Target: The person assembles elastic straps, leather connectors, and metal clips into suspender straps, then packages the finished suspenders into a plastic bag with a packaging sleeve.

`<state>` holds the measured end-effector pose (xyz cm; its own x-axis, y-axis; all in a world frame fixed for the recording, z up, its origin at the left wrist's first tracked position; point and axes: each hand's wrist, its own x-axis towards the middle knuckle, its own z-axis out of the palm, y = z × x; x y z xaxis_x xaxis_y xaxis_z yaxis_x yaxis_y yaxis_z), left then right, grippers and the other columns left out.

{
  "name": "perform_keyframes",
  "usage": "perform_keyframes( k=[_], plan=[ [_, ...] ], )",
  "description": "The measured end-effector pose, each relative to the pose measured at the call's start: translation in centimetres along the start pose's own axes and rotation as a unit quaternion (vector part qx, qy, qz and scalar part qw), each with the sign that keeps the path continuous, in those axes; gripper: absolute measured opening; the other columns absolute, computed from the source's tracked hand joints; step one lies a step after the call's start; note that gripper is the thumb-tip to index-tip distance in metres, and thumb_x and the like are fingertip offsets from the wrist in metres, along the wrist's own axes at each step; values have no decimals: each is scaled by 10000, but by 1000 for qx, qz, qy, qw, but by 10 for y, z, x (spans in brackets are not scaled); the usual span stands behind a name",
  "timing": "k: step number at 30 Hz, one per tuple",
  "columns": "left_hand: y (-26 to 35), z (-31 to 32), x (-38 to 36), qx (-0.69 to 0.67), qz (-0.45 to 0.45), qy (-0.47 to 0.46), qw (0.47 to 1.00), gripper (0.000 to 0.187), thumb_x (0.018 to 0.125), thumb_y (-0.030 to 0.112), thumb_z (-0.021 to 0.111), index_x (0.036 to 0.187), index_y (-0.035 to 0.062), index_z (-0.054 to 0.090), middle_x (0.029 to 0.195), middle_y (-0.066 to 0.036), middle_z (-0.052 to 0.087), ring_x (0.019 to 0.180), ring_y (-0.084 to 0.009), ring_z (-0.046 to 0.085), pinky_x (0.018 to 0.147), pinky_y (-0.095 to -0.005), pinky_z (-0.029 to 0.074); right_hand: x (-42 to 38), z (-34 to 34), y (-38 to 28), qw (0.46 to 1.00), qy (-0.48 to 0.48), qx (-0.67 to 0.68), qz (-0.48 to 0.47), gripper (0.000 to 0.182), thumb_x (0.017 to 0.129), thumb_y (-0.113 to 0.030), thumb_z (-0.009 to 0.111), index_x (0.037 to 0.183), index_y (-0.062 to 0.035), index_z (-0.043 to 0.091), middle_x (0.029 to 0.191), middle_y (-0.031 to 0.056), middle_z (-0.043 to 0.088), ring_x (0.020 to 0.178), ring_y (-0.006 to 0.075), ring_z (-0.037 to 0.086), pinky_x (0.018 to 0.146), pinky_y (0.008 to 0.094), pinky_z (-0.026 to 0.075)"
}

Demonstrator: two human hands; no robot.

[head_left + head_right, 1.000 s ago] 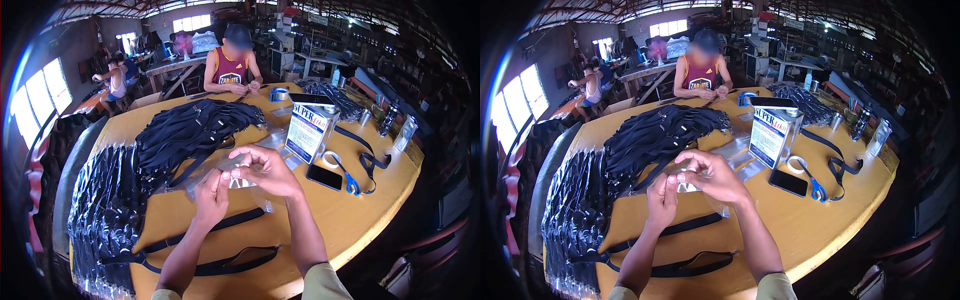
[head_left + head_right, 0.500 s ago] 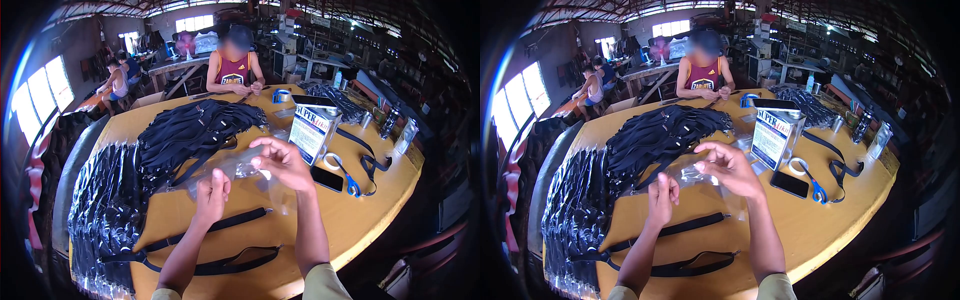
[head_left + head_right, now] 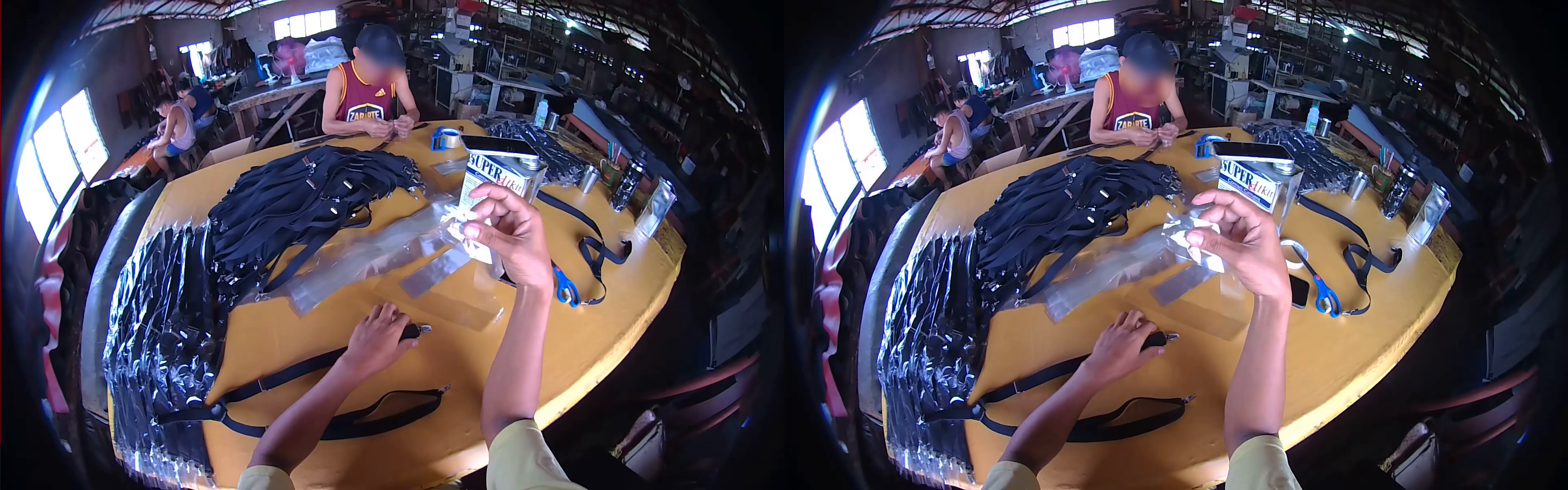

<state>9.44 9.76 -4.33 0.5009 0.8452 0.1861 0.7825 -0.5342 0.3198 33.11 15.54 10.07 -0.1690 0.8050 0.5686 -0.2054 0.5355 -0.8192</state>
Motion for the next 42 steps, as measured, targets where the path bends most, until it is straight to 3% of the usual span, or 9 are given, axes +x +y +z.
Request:
perform_keyframes(
  k=[3, 9, 11, 15, 17, 22, 27, 33, 42],
  plan=[
    [-3, 10, 2, -46, 6, 3, 999, 426, 891, 377, 721, 1128, 49, 588, 1174, -164, 586, 1167, -344, 581, 937, -484, 498, 1, 5, 0, 999, -27, 18, 9, 387, 859, 7, 781, 1216, -11, 635, 850, 20, 692, 769, 76, 645, 699, 223, 491],
    [4, -33, 6, -183, -62, 5, 981, 337, 910, 254, 714, 1097, 59, 513, 945, -177, 667, 940, -413, 672, 835, -492, 523, 3, 12, 4, 997, -62, 45, 5, 296, 921, -54, 734, 1194, -1, 633, 816, 44, 676, 714, 105, 638, 652, 253, 502],
    [-2, -52, 7, -268, 13, 98, 958, 278, 940, 240, 703, 1055, 58, 528, 836, -128, 661, 766, -322, 678, 714, -425, 530, 3, 13, 4, 996, -62, 63, 3, 289, 928, -67, 730, 1193, -2, 634, 813, 45, 675, 701, 108, 634, 648, 254, 502],
    [-6, -103, -5, -369, -16, 135, 919, 222, 980, 230, 677, 996, 54, 542, 838, -64, 649, 668, -133, 598, 601, -293, 477, 3, 17, 3, 992, -96, 86, 3, 288, 924, -56, 727, 1194, -8, 637, 813, 53, 677, 664, 108, 624, 621, 252, 495],
    [-5, -122, -13, -539, -31, 146, 829, 171, 1017, 189, 627, 954, 55, 541, 861, -39, 636, 605, -31, 480, 564, -233, 429, 2, 21, 2, 988, -116, 100, 15, 298, 917, -45, 731, 1198, -9, 638, 817, 56, 680, 656, 106, 622, 613, 251, 492],
    [5, -137, -25, -539, 39, 189, 820, 161, 1020, 161, 616, 950, 51, 521, 945, -80, 644, 598, -22, 468, 515, -194, 390, 2, 34, 6, 980, -167, 78, 69, 346, 888, -17, 750, 1215, -11, 638, 836, 59, 691, 625, 87, 610, 596, 234, 480],
    [15, -147, -31, -544, 83, 206, 809, 182, 968, 81, 672, 1042, 42, 511, 1002, -102, 652, 721, -64, 578, 670, -230, 501, 2, 41, 7, 964, -224, 114, 89, 397, 881, -9, 754, 1252, -13, 614, 844, 71, 687, 625, 91, 619, 574, 237, 501],
    [14, -147, -33, -537, 84, 204, 815, 234, 924, -8, 695, 1070, 37, 517, 998, -101, 656, 922, -136, 649, 825, -305, 539, 2, 44, 8, 958, -243, 111, 107, 405, 879, -2, 752, 1259, -16, 612, 854, 71, 687, 631, 93, 629, 559, 232, 504],
    [16, -149, -34, -459, 65, 188, 866, 240, 924, 3, 700, 1093, 28, 532, 1026, -94, 652, 947, -143, 661, 863, -306, 538, 0, 55, 7, 949, -277, 103, 113, 432, 869, 10, 760, 1273, -18, 611, 868, 64, 691, 653, 90, 634, 555, 225, 508]
  ],
)
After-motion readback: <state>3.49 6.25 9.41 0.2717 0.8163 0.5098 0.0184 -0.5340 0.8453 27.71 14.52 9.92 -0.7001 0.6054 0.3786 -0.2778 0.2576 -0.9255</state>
